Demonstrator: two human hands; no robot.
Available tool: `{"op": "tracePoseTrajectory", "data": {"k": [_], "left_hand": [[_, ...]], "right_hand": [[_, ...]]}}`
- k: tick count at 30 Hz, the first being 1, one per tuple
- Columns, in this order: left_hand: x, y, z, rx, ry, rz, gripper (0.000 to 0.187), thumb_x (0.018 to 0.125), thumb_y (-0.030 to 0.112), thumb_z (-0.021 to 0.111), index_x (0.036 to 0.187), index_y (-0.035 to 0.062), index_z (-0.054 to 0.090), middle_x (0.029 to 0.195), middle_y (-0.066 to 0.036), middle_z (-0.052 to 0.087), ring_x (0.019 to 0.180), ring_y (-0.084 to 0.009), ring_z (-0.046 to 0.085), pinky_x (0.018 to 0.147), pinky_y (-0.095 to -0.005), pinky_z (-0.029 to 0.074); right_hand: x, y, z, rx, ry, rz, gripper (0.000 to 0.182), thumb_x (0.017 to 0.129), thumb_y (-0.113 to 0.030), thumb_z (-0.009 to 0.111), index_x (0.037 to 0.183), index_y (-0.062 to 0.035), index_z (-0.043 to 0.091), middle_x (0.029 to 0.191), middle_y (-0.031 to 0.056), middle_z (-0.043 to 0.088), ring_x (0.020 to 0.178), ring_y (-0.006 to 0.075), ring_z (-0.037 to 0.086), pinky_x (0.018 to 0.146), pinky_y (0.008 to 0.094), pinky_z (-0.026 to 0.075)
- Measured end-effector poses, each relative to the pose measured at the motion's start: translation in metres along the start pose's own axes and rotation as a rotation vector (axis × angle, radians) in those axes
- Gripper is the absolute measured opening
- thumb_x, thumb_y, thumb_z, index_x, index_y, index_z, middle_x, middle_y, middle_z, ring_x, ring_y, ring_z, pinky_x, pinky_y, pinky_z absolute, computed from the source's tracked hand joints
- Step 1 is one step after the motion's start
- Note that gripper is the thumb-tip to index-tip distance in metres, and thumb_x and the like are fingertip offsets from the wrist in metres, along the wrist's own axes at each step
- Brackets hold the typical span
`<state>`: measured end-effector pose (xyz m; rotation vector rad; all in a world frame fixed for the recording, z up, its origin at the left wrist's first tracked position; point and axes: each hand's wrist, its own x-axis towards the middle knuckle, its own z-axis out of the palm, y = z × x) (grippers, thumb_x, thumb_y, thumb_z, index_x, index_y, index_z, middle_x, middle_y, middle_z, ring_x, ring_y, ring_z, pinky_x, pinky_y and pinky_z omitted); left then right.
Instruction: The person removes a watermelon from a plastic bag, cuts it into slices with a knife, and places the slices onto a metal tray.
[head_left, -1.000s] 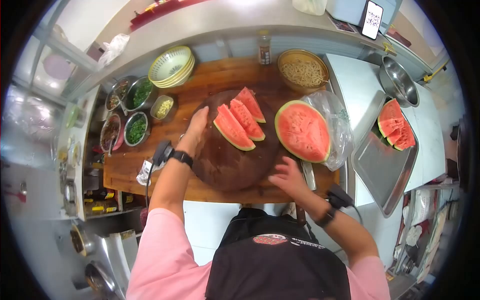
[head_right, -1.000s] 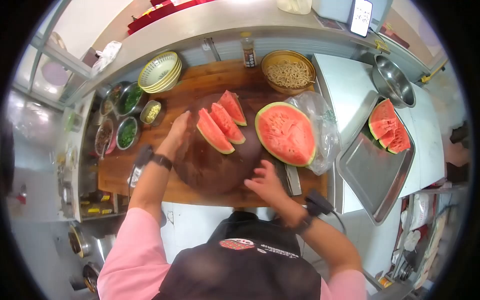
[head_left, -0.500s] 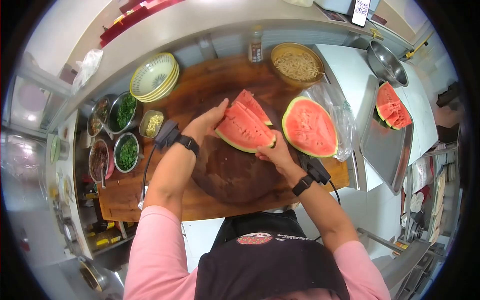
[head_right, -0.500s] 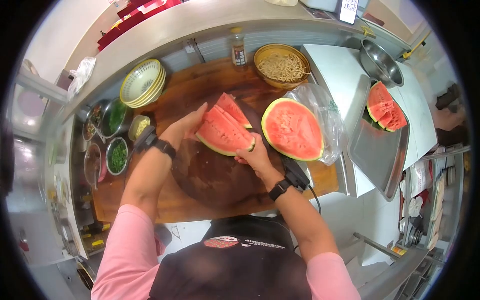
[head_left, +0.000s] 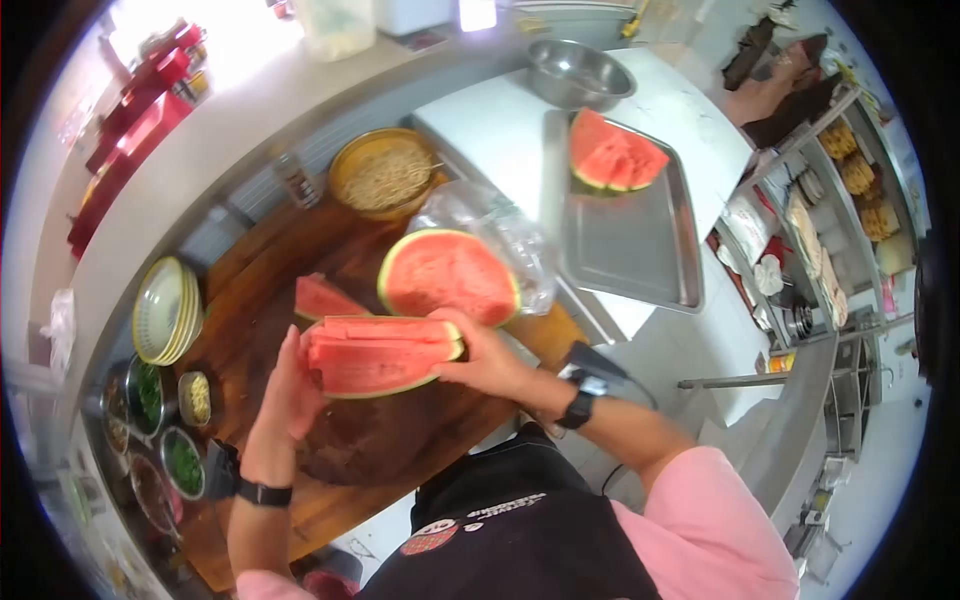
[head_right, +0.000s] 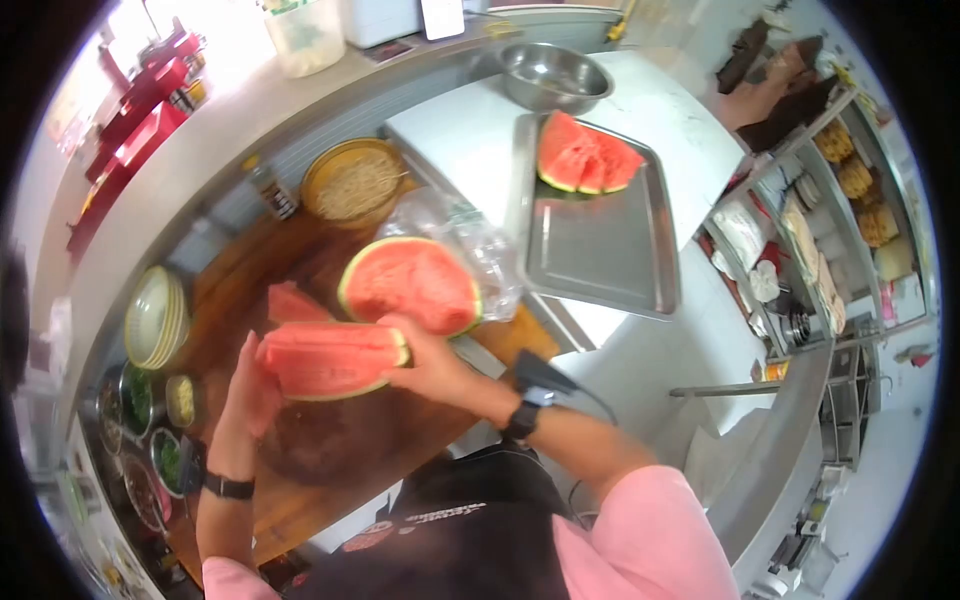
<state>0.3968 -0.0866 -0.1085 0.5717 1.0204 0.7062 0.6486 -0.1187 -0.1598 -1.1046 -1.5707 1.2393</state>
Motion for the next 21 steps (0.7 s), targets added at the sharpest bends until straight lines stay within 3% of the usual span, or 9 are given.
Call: {"op": "tracePoseTrajectory", "data": {"k": [1, 2, 4, 6, 8, 11, 13, 16, 21], "left_hand": [[0.000, -0.008, 0.027, -0.079, -0.050, 0.072, 0.050, 0.090, 0.046, 0.026, 0.123, 0.0108, 0.039, 0.116, -0.004, 0.050, 0.107, -0.0168, 0.048, 0.089, -0.0351, 0.040], [0.001, -0.015, 0.057, -0.158, -0.097, 0.145, 0.048, 0.090, 0.044, 0.027, 0.123, 0.0108, 0.038, 0.115, -0.004, 0.049, 0.107, -0.0171, 0.048, 0.089, -0.0350, 0.040], [0.011, -0.028, 0.123, -0.122, -0.150, 0.208, 0.043, 0.091, 0.038, 0.029, 0.122, 0.0105, 0.037, 0.115, -0.005, 0.048, 0.106, -0.0178, 0.048, 0.089, -0.0362, 0.040], [0.032, -0.045, 0.181, -0.294, -0.267, 0.191, 0.040, 0.091, 0.035, 0.032, 0.119, 0.0080, 0.040, 0.117, -0.006, 0.046, 0.110, -0.0201, 0.044, 0.093, -0.0369, 0.036], [0.059, -0.060, 0.248, -0.479, -0.248, 0.087, 0.040, 0.090, 0.036, 0.033, 0.118, 0.0088, 0.041, 0.118, -0.005, 0.045, 0.110, -0.0195, 0.044, 0.094, -0.0370, 0.035], [0.116, -0.091, 0.335, -0.603, -0.301, 0.102, 0.041, 0.090, 0.037, 0.032, 0.119, 0.0084, 0.041, 0.120, -0.005, 0.044, 0.112, -0.0192, 0.042, 0.096, -0.0370, 0.033], [0.162, -0.111, 0.384, -0.660, -0.295, 0.078, 0.041, 0.090, 0.036, 0.031, 0.119, 0.0084, 0.040, 0.122, -0.005, 0.043, 0.113, -0.0193, 0.041, 0.096, -0.0370, 0.032], [0.216, -0.130, 0.441, -0.768, -0.367, 0.136, 0.042, 0.090, 0.037, 0.028, 0.121, 0.0106, 0.038, 0.126, -0.005, 0.040, 0.115, -0.0201, 0.040, 0.097, -0.0371, 0.031], [0.264, -0.137, 0.489, -0.916, -0.256, 0.043, 0.052, 0.088, 0.046, 0.028, 0.127, 0.0120, 0.031, 0.129, -0.004, 0.036, 0.120, -0.0186, 0.033, 0.100, -0.0345, 0.025]], "right_hand": [[-0.004, -0.008, -0.031, -0.113, -0.033, -0.110, 0.057, 0.072, -0.001, 0.063, 0.121, -0.0067, 0.034, 0.103, 0.0052, 0.049, 0.091, 0.0104, 0.050, 0.072, 0.0257, 0.047], [-0.009, -0.012, -0.065, 0.102, -0.126, 0.091, 0.060, 0.073, -0.002, 0.064, 0.124, -0.0082, 0.032, 0.109, 0.0037, 0.046, 0.101, 0.0100, 0.044, 0.082, 0.0262, 0.043], [-0.020, -0.025, -0.134, 0.073, -0.088, 0.117, 0.062, 0.073, -0.003, 0.065, 0.125, -0.0092, 0.032, 0.112, 0.0016, 0.046, 0.102, 0.0108, 0.044, 0.088, 0.0271, 0.040], [-0.030, -0.035, -0.201, 0.090, -0.103, 0.141, 0.061, 0.075, -0.005, 0.064, 0.126, -0.0092, 0.031, 0.111, 0.0015, 0.046, 0.099, 0.0099, 0.046, 0.081, 0.0259, 0.043], [-0.038, -0.045, -0.269, 0.020, -0.079, 0.367, 0.059, 0.077, -0.013, 0.064, 0.126, -0.0098, 0.031, 0.109, 0.0018, 0.048, 0.093, 0.0100, 0.048, 0.072, 0.0234, 0.045], [-0.040, -0.034, -0.359, 0.013, -0.034, 0.370, 0.057, 0.076, -0.009, 0.061, 0.125, -0.0109, 0.032, 0.107, 0.0025, 0.049, 0.089, 0.0109, 0.050, 0.065, 0.0203, 0.044], [-0.029, -0.024, -0.415, 0.058, -0.012, 0.447, 0.063, 0.065, -0.001, 0.058, 0.123, -0.0121, 0.035, 0.104, 0.0022, 0.050, 0.085, 0.0110, 0.049, 0.064, 0.0201, 0.042], [-0.002, -0.012, -0.474, 0.013, 0.060, 0.559, 0.064, 0.052, -0.006, 0.051, 0.116, -0.0127, 0.041, 0.097, 0.0004, 0.048, 0.077, 0.0096, 0.045, 0.059, 0.0206, 0.038], [0.054, 0.021, -0.526, -0.138, -0.077, 0.576, 0.053, 0.055, -0.008, 0.050, 0.107, -0.0124, 0.046, 0.093, 0.0002, 0.048, 0.081, 0.0107, 0.045, 0.062, 0.0225, 0.039]]}}
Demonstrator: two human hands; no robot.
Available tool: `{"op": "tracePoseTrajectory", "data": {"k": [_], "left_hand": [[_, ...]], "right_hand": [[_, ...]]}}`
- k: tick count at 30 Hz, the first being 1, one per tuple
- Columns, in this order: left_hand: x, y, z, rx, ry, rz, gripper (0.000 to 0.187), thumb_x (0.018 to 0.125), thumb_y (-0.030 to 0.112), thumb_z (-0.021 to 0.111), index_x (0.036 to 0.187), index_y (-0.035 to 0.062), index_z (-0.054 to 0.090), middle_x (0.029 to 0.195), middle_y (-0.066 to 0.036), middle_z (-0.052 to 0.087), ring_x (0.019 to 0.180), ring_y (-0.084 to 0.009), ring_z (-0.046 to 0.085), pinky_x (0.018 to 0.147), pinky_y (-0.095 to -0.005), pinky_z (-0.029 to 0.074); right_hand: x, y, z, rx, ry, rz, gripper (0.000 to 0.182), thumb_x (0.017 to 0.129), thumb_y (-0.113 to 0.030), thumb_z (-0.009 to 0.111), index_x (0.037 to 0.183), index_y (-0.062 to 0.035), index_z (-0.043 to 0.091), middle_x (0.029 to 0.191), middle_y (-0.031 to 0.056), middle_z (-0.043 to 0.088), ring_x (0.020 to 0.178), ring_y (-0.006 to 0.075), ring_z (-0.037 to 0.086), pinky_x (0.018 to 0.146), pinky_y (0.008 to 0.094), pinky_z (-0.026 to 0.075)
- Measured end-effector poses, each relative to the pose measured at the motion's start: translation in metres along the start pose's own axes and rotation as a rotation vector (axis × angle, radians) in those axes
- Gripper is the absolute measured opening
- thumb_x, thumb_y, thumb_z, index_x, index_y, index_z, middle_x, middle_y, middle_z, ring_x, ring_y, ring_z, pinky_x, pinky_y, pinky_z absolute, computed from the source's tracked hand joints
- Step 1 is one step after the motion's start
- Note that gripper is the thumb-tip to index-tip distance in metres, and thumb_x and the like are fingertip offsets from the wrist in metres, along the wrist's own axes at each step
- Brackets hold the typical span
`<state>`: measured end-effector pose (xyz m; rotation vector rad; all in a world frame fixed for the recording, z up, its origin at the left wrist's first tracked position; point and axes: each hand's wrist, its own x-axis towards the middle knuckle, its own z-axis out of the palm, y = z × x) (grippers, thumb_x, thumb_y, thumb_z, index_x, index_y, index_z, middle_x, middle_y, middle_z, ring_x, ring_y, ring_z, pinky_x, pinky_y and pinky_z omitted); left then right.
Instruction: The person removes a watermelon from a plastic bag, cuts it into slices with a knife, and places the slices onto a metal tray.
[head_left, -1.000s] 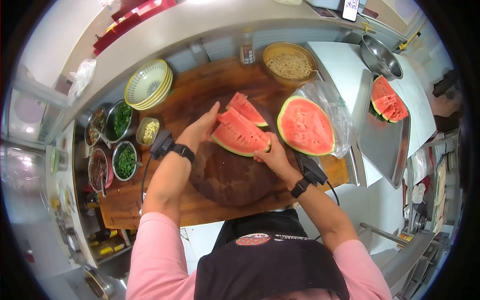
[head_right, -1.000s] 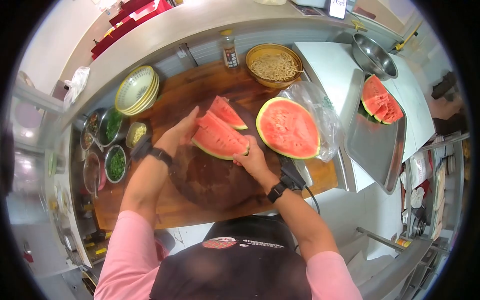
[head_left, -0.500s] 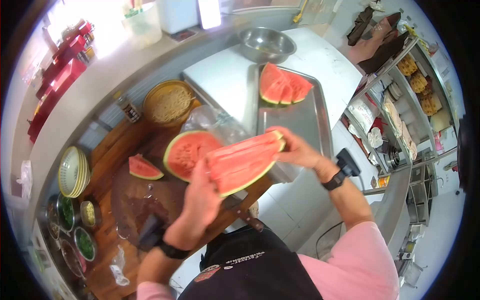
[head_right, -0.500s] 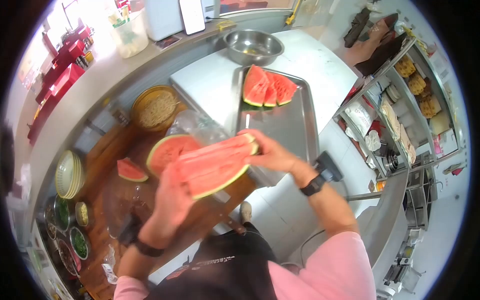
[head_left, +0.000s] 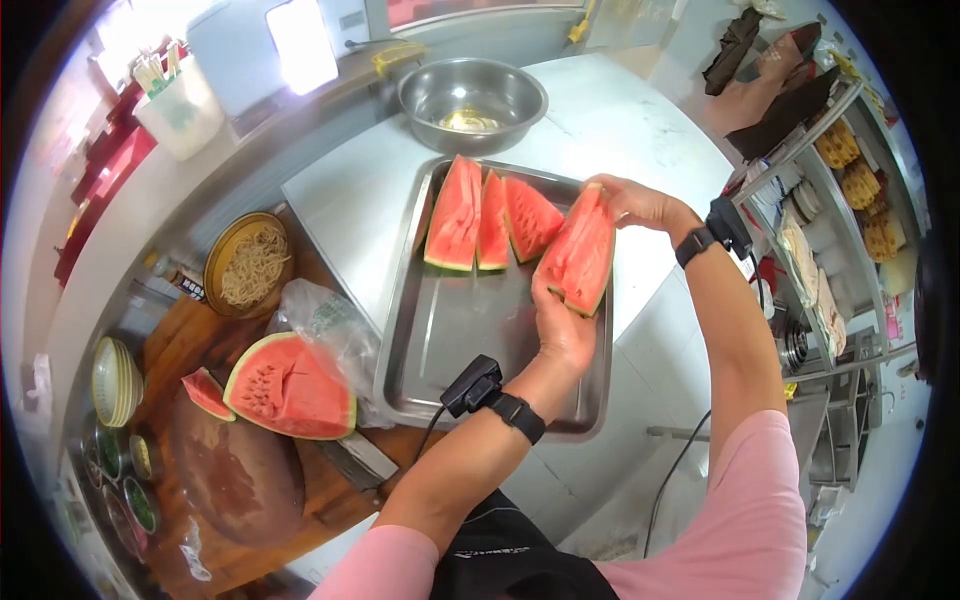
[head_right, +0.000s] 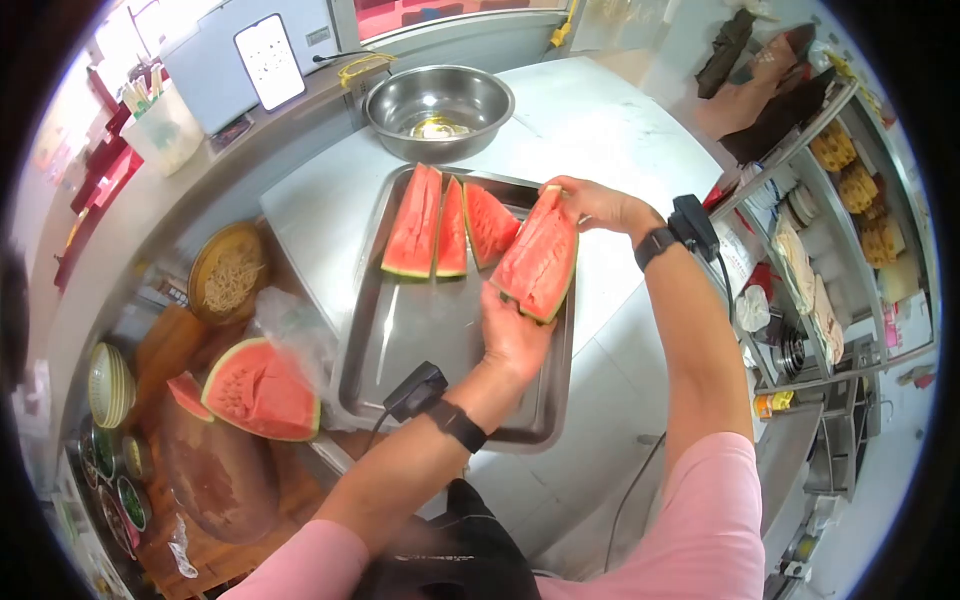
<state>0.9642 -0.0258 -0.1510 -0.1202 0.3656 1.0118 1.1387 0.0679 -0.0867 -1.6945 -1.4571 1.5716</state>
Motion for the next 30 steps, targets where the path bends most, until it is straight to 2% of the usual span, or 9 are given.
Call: {"op": "tracePoseTrajectory", "data": {"k": [6, 8, 12, 16, 18, 20, 22, 25, 30], "left_hand": [[0.032, -0.008, -0.002, -0.036, 0.093, 0.102, 0.057, 0.086, 0.051, 0.029, 0.129, 0.0127, 0.027, 0.132, 0.000, 0.029, 0.116, -0.0176, 0.033, 0.098, -0.0324, 0.024], [0.033, -0.002, -0.005, -0.016, 0.113, 0.137, 0.059, 0.084, 0.053, 0.031, 0.130, 0.0152, 0.025, 0.132, -0.001, 0.029, 0.115, -0.0191, 0.033, 0.098, -0.0358, 0.024], [0.036, 0.001, -0.006, 0.013, 0.160, 0.160, 0.065, 0.082, 0.055, 0.035, 0.130, 0.0128, 0.026, 0.129, -0.004, 0.032, 0.109, -0.0195, 0.036, 0.096, -0.0359, 0.027], [0.044, 0.004, -0.018, -0.038, 0.078, 0.041, 0.060, 0.083, 0.051, 0.036, 0.125, 0.0091, 0.032, 0.126, -0.001, 0.035, 0.111, -0.0158, 0.035, 0.097, -0.0295, 0.023], [0.054, 0.007, -0.012, -0.120, 0.047, 0.042, 0.060, 0.083, 0.052, 0.037, 0.124, 0.0077, 0.035, 0.124, -0.003, 0.037, 0.110, -0.0154, 0.035, 0.097, -0.0292, 0.023], [0.056, 0.009, -0.004, -0.120, 0.089, 0.052, 0.062, 0.082, 0.052, 0.039, 0.126, 0.0086, 0.032, 0.127, -0.004, 0.035, 0.115, -0.0176, 0.032, 0.099, -0.0315, 0.021], [0.052, 0.005, 0.001, 0.026, 0.325, -0.019, 0.062, 0.081, 0.048, 0.042, 0.127, 0.0090, 0.028, 0.129, -0.004, 0.032, 0.118, -0.0199, 0.030, 0.099, -0.0333, 0.020], [0.038, 0.005, -0.004, 0.164, 0.395, -0.084, 0.063, 0.081, 0.043, 0.047, 0.126, 0.0037, 0.028, 0.127, -0.008, 0.034, 0.115, -0.0227, 0.033, 0.100, -0.0372, 0.022], [0.056, 0.010, -0.023, 0.409, 0.237, 0.030, 0.041, 0.087, 0.035, 0.041, 0.117, 0.0083, 0.038, 0.115, -0.004, 0.044, 0.103, -0.0176, 0.041, 0.093, -0.0341, 0.030]], "right_hand": [[0.073, 0.002, -0.014, -0.151, -0.102, -0.074, 0.040, 0.065, -0.003, 0.049, 0.105, -0.0078, 0.048, 0.089, 0.0028, 0.052, 0.084, 0.0122, 0.048, 0.070, 0.0255, 0.042], [0.083, 0.008, -0.007, -0.155, -0.034, -0.323, 0.039, 0.066, 0.000, 0.053, 0.105, -0.0060, 0.049, 0.092, 0.0041, 0.054, 0.088, 0.0135, 0.049, 0.076, 0.0263, 0.041], [0.100, 0.030, -0.014, -0.214, -0.064, -0.393, 0.038, 0.069, 0.002, 0.055, 0.106, -0.0048, 0.049, 0.096, 0.0057, 0.055, 0.091, 0.0141, 0.049, 0.080, 0.0266, 0.040], [0.087, 0.024, -0.028, -0.075, -0.152, -0.317, 0.038, 0.071, 0.001, 0.054, 0.108, -0.0043, 0.048, 0.099, 0.0069, 0.054, 0.093, 0.0144, 0.049, 0.082, 0.0265, 0.040], [0.082, 0.019, -0.029, -0.162, 0.071, -0.262, 0.039, 0.073, 0.000, 0.055, 0.112, -0.0039, 0.047, 0.102, 0.0080, 0.053, 0.096, 0.0152, 0.049, 0.083, 0.0273, 0.041], [0.082, 0.013, -0.022, -0.131, 0.107, -0.253, 0.040, 0.075, -0.002, 0.056, 0.114, -0.0038, 0.045, 0.104, 0.0089, 0.053, 0.099, 0.0162, 0.049, 0.084, 0.0276, 0.041], [0.087, 0.014, -0.014, -0.138, 0.048, -0.358, 0.048, 0.079, -0.014, 0.057, 0.122, -0.0015, 0.037, 0.110, 0.0108, 0.051, 0.101, 0.0171, 0.049, 0.086, 0.0288, 0.041], [0.083, 0.009, 0.001, -0.092, 0.114, -0.333, 0.039, 0.077, -0.005, 0.058, 0.114, -0.0018, 0.045, 0.102, 0.0090, 0.054, 0.096, 0.0162, 0.051, 0.082, 0.0274, 0.043], [0.066, 0.018, -0.007, -0.261, 0.167, -0.219, 0.031, 0.079, -0.008, 0.054, 0.108, -0.0003, 0.048, 0.097, 0.0073, 0.055, 0.088, 0.0155, 0.054, 0.079, 0.0275, 0.044]]}}
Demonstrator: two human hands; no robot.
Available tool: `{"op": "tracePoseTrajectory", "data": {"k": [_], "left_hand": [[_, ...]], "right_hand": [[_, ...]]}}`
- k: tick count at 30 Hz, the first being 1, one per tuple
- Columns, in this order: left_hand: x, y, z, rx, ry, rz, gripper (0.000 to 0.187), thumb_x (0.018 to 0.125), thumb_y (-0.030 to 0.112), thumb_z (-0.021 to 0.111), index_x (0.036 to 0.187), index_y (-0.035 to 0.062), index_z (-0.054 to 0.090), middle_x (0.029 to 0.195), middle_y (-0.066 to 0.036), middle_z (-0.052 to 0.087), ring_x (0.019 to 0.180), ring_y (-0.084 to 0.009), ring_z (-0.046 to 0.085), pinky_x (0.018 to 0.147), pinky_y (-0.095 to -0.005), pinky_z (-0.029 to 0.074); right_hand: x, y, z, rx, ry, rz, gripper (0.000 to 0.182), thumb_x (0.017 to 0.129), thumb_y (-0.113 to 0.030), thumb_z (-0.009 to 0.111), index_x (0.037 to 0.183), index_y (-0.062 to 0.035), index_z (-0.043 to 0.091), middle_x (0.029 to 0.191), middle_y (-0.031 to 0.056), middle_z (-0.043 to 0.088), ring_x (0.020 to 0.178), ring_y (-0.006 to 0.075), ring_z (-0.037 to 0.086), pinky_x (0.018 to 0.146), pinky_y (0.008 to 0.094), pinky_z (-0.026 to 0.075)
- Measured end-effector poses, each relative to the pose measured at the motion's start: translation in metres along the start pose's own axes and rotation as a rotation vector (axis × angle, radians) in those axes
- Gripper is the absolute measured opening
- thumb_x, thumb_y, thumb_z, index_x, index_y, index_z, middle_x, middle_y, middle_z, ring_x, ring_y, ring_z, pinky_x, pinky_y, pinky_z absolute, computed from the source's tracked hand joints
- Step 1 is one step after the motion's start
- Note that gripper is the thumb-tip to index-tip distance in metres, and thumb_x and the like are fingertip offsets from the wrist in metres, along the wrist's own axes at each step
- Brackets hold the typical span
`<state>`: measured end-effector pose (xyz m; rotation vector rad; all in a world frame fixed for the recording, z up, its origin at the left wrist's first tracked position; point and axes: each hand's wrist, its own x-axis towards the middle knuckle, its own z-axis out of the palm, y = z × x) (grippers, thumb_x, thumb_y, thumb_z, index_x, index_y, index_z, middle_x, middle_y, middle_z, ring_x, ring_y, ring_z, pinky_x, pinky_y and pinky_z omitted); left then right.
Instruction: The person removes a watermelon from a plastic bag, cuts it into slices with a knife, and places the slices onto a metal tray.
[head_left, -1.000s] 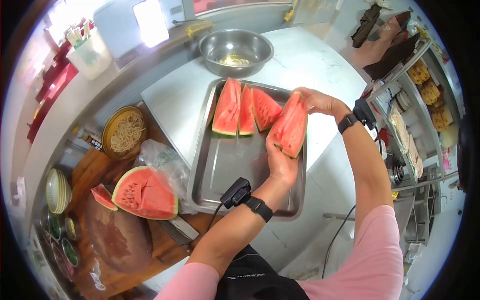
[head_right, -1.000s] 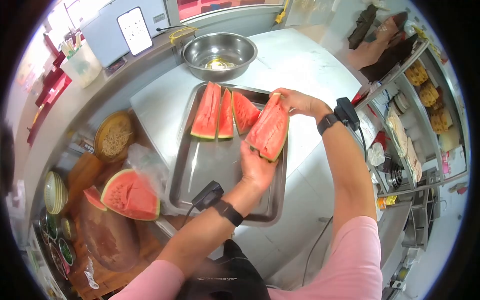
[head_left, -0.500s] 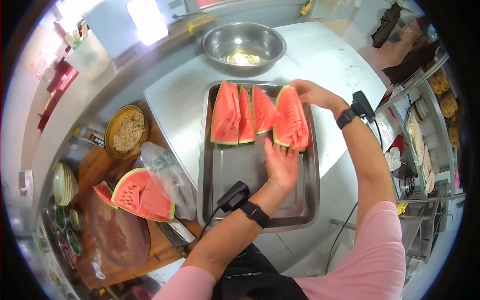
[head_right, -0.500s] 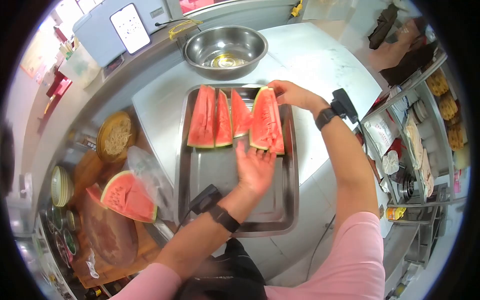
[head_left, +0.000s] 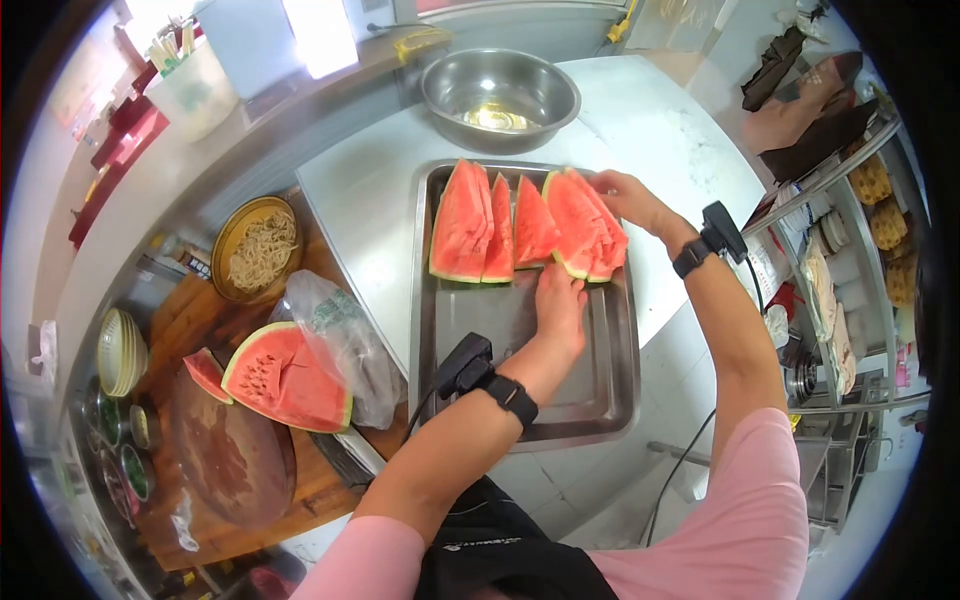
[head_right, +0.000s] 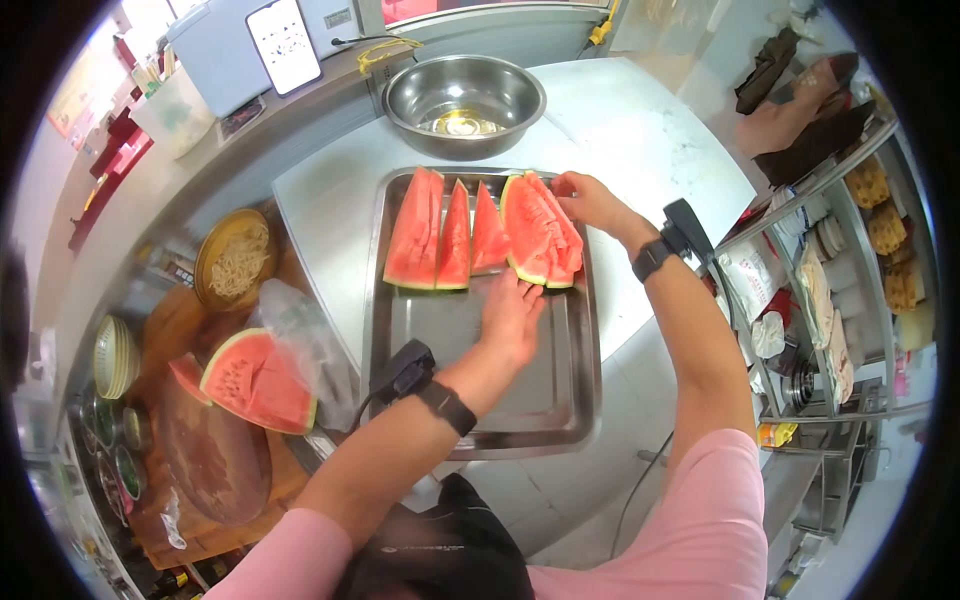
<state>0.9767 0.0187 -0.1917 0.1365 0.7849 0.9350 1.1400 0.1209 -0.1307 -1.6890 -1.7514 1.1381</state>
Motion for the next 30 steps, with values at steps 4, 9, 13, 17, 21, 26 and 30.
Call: {"op": "tracePoseTrajectory", "data": {"k": [4, 9, 13, 17, 21, 26, 30], "left_hand": [[0.014, -0.001, 0.001, 0.159, 0.054, 0.040, 0.028, 0.091, 0.029, 0.037, 0.110, 0.0099, 0.043, 0.101, -0.001, 0.050, 0.087, -0.0135, 0.048, 0.080, -0.0283, 0.039], [0.024, -0.001, -0.002, -0.019, -0.009, 0.024, 0.028, 0.091, 0.028, 0.039, 0.111, 0.0094, 0.043, 0.100, -0.004, 0.050, 0.085, -0.0152, 0.050, 0.077, -0.0262, 0.042], [0.017, 0.004, 0.005, -0.142, -0.007, 0.015, 0.026, 0.090, 0.027, 0.039, 0.106, 0.0080, 0.046, 0.097, -0.007, 0.052, 0.085, -0.0182, 0.051, 0.079, -0.0290, 0.043], [0.019, 0.010, -0.004, -0.139, -0.077, -0.028, 0.020, 0.087, 0.020, 0.045, 0.102, 0.0066, 0.047, 0.093, -0.007, 0.053, 0.084, -0.0197, 0.052, 0.080, -0.0303, 0.043], [0.013, 0.030, -0.023, 0.041, -0.019, -0.018, 0.018, 0.080, 0.009, 0.051, 0.097, 0.0050, 0.049, 0.091, -0.007, 0.054, 0.085, -0.0190, 0.052, 0.079, -0.0304, 0.042], [-0.042, 0.058, -0.036, 0.279, -0.060, -0.003, 0.017, 0.079, 0.006, 0.052, 0.096, 0.0041, 0.051, 0.091, -0.007, 0.055, 0.085, -0.0172, 0.052, 0.075, -0.0285, 0.042], [-0.113, 0.089, -0.045, 0.605, -0.164, 0.115, 0.019, 0.082, 0.003, 0.048, 0.100, 0.0040, 0.051, 0.092, -0.004, 0.056, 0.085, -0.0120, 0.052, 0.073, -0.0245, 0.041]], "right_hand": [[-0.033, -0.003, 0.005, -0.028, 0.014, 0.045, 0.024, 0.083, -0.011, 0.045, 0.104, -0.0001, 0.050, 0.093, 0.0059, 0.056, 0.081, 0.0131, 0.055, 0.073, 0.0254, 0.046], [-0.058, -0.015, 0.023, 0.373, 0.068, 0.163, 0.024, 0.085, -0.006, 0.036, 0.102, -0.0005, 0.052, 0.091, 0.0053, 0.056, 0.083, 0.0115, 0.054, 0.074, 0.0240, 0.045], [-0.064, -0.015, 0.021, 0.141, 0.027, 0.059, 0.030, 0.085, -0.010, 0.039, 0.113, -0.0008, 0.048, 0.102, 0.0066, 0.055, 0.093, 0.0137, 0.051, 0.081, 0.0256, 0.041], [-0.067, -0.005, 0.031, -0.159, 0.265, -0.098, 0.029, 0.081, -0.007, 0.043, 0.108, -0.0013, 0.049, 0.097, 0.0074, 0.055, 0.090, 0.0147, 0.052, 0.078, 0.0273, 0.042], [-0.097, -0.031, 0.075, -0.063, 0.728, -0.119, 0.019, 0.071, 0.001, 0.046, 0.089, -0.0021, 0.047, 0.078, 0.0076, 0.050, 0.071, 0.0183, 0.050, 0.068, 0.0291, 0.042], [-0.118, -0.034, 0.137, 0.802, 0.382, 0.275, 0.020, 0.076, -0.006, 0.051, 0.096, -0.0014, 0.047, 0.080, 0.0037, 0.051, 0.070, 0.0122, 0.051, 0.061, 0.0235, 0.042], [-0.125, -0.046, 0.142, 1.015, 0.375, 0.337, 0.020, 0.077, -0.006, 0.053, 0.096, -0.0018, 0.047, 0.078, 0.0037, 0.052, 0.067, 0.0120, 0.052, 0.059, 0.0232, 0.043]]}}
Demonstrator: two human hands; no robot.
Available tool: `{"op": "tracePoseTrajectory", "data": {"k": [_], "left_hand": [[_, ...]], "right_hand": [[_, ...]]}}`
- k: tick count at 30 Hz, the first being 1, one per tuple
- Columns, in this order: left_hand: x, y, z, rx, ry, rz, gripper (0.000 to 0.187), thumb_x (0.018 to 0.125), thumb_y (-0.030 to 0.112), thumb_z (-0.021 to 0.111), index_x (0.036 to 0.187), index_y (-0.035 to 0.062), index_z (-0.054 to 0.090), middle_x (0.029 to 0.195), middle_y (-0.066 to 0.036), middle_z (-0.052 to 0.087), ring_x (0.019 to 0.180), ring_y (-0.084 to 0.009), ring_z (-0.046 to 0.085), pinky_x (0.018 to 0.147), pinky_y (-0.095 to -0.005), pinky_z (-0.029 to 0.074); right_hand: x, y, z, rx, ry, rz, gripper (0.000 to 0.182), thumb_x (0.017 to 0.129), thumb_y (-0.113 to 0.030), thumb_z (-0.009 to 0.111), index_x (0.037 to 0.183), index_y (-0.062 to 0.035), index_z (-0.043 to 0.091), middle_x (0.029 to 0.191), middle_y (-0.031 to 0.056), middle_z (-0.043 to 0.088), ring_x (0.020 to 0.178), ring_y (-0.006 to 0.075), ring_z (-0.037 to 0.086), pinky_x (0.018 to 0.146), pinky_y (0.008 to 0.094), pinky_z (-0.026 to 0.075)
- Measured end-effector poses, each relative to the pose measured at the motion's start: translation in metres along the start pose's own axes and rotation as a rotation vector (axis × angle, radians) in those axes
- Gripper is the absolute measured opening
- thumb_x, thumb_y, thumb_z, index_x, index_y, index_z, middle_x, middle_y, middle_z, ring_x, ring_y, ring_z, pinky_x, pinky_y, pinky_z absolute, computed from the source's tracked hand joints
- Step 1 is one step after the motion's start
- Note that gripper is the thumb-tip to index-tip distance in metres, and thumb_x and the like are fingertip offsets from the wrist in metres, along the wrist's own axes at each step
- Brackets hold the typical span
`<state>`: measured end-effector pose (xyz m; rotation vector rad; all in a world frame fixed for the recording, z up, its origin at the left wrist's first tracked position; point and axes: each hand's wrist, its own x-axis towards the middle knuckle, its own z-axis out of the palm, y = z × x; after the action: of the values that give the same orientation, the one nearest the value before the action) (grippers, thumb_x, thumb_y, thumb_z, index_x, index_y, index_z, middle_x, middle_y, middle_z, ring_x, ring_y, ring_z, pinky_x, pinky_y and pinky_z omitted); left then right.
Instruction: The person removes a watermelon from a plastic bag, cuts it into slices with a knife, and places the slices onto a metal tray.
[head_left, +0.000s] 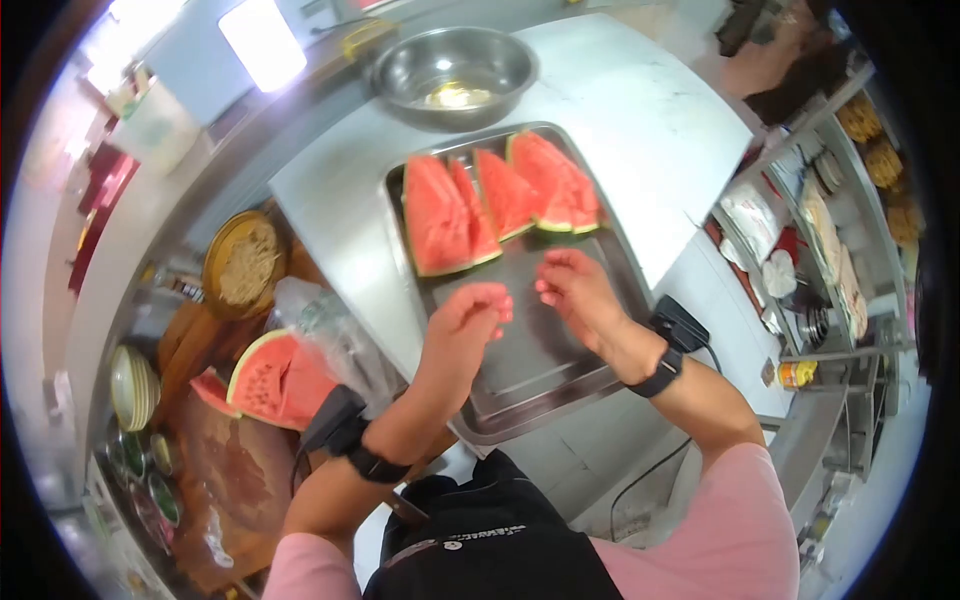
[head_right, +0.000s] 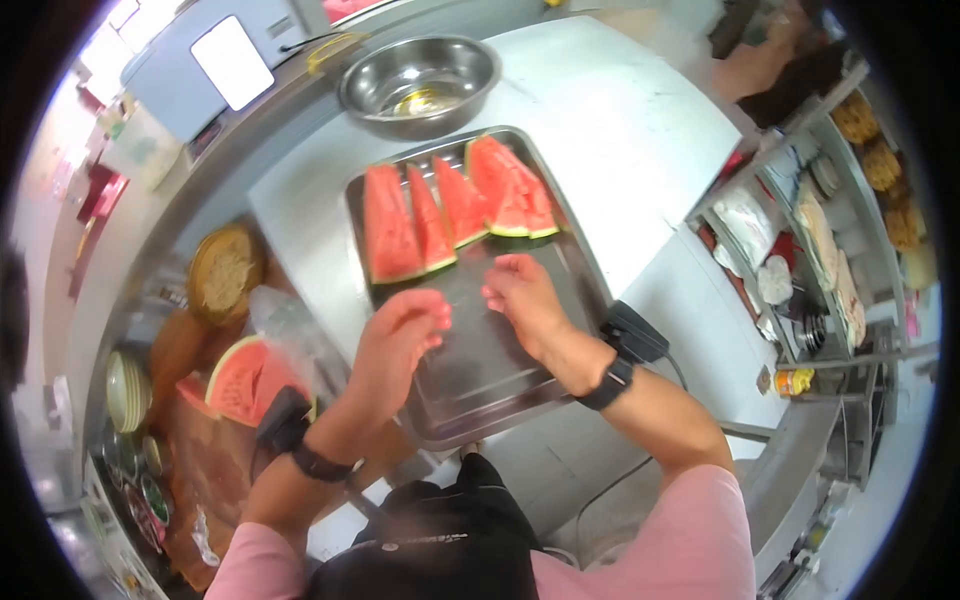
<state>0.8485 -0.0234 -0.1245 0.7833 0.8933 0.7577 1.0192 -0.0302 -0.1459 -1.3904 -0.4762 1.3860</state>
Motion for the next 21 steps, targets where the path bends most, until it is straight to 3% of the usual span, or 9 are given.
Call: {"op": "tracePoseTrajectory", "data": {"k": [4, 6, 10, 13, 14, 16, 17, 19, 21], "left_hand": [[-0.077, 0.024, -0.045, 0.176, -0.026, 0.181, 0.018, 0.082, -0.001, 0.045, 0.099, 0.0004, 0.051, 0.089, -0.002, 0.053, 0.085, -0.0083, 0.049, 0.075, -0.0222, 0.039], [-0.119, 0.038, -0.080, 0.208, 0.139, 0.154, 0.017, 0.081, -0.004, 0.045, 0.096, -0.0008, 0.052, 0.089, -0.002, 0.053, 0.084, -0.0087, 0.049, 0.077, -0.0224, 0.039], [-0.158, 0.035, -0.210, 0.265, 0.584, 0.544, 0.019, 0.079, -0.007, 0.042, 0.091, -0.0001, 0.055, 0.086, -0.004, 0.054, 0.079, -0.0100, 0.051, 0.073, -0.0227, 0.040], [-0.169, 0.058, -0.347, 0.610, 0.909, 0.455, 0.019, 0.080, 0.002, 0.043, 0.094, 0.0000, 0.055, 0.086, -0.006, 0.056, 0.077, -0.0116, 0.052, 0.067, -0.0242, 0.041], [-0.163, 0.056, -0.393, 0.647, 1.026, 0.388, 0.020, 0.080, 0.007, 0.044, 0.095, -0.0003, 0.055, 0.087, -0.006, 0.057, 0.077, -0.0121, 0.051, 0.065, -0.0248, 0.041], [-0.156, 0.062, -0.432, 0.619, 1.105, 0.001, 0.027, 0.082, 0.023, 0.046, 0.097, 0.0025, 0.055, 0.089, -0.006, 0.057, 0.077, -0.0128, 0.051, 0.062, -0.0264, 0.042], [-0.154, 0.061, -0.441, 0.601, 1.094, 0.008, 0.027, 0.082, 0.023, 0.046, 0.097, 0.0025, 0.055, 0.089, -0.006, 0.057, 0.077, -0.0128, 0.051, 0.062, -0.0264, 0.042], [-0.147, 0.060, -0.455, 0.427, 1.051, -0.132, 0.036, 0.083, 0.035, 0.044, 0.097, 0.0048, 0.056, 0.090, -0.006, 0.057, 0.079, -0.0148, 0.050, 0.061, -0.0285, 0.042], [-0.137, 0.054, -0.477, 0.355, 0.947, -0.098, 0.039, 0.083, 0.039, 0.042, 0.099, 0.0061, 0.056, 0.089, -0.005, 0.057, 0.080, -0.0157, 0.051, 0.061, -0.0295, 0.042]], "right_hand": [[-0.041, 0.001, 0.024, -0.138, -0.449, 0.171, 0.009, 0.081, -0.007, 0.052, 0.090, -0.0050, 0.052, 0.075, 0.0029, 0.055, 0.065, 0.0107, 0.052, 0.056, 0.0210, 0.043], [-0.065, 0.019, 0.052, -0.229, -0.673, 0.209, 0.009, 0.082, -0.006, 0.049, 0.091, -0.0043, 0.052, 0.078, 0.0040, 0.056, 0.067, 0.0105, 0.053, 0.059, 0.0217, 0.044], [-0.109, 0.054, 0.115, -0.314, -0.930, 0.219, 0.023, 0.083, -0.004, 0.047, 0.106, -0.0020, 0.046, 0.096, 0.0084, 0.056, 0.086, 0.0146, 0.056, 0.074, 0.0265, 0.046], [-0.135, 0.096, 0.180, -0.378, -1.043, 0.232, 0.039, 0.082, -0.006, 0.050, 0.118, -0.0020, 0.037, 0.109, 0.0121, 0.050, 0.090, 0.0170, 0.055, 0.077, 0.0270, 0.045], [-0.142, 0.111, 0.203, -0.370, -1.011, 0.325, 0.044, 0.081, -0.008, 0.051, 0.121, -0.0013, 0.034, 0.112, 0.0134, 0.047, 0.093, 0.0175, 0.054, 0.077, 0.0270, 0.045], [-0.148, 0.151, 0.249, -0.401, -0.932, 0.384, 0.054, 0.080, -0.012, 0.054, 0.125, 0.0002, 0.027, 0.116, 0.0152, 0.043, 0.096, 0.0177, 0.050, 0.078, 0.0273, 0.044], [-0.147, 0.176, 0.269, -0.440, -0.892, 0.349, 0.059, 0.079, -0.015, 0.055, 0.127, 0.0010, 0.024, 0.118, 0.0155, 0.042, 0.098, 0.0176, 0.049, 0.078, 0.0275, 0.043], [-0.138, 0.218, 0.314, -0.558, -0.771, 0.165, 0.067, 0.074, -0.019, 0.057, 0.128, 0.0024, 0.022, 0.119, 0.0205, 0.043, 0.106, 0.0256, 0.046, 0.084, 0.0328, 0.040], [-0.117, 0.257, 0.357, -0.625, -0.625, 0.001, 0.071, 0.073, -0.019, 0.057, 0.128, 0.0049, 0.019, 0.124, 0.0233, 0.037, 0.114, 0.0335, 0.039, 0.088, 0.0359, 0.038]]}}
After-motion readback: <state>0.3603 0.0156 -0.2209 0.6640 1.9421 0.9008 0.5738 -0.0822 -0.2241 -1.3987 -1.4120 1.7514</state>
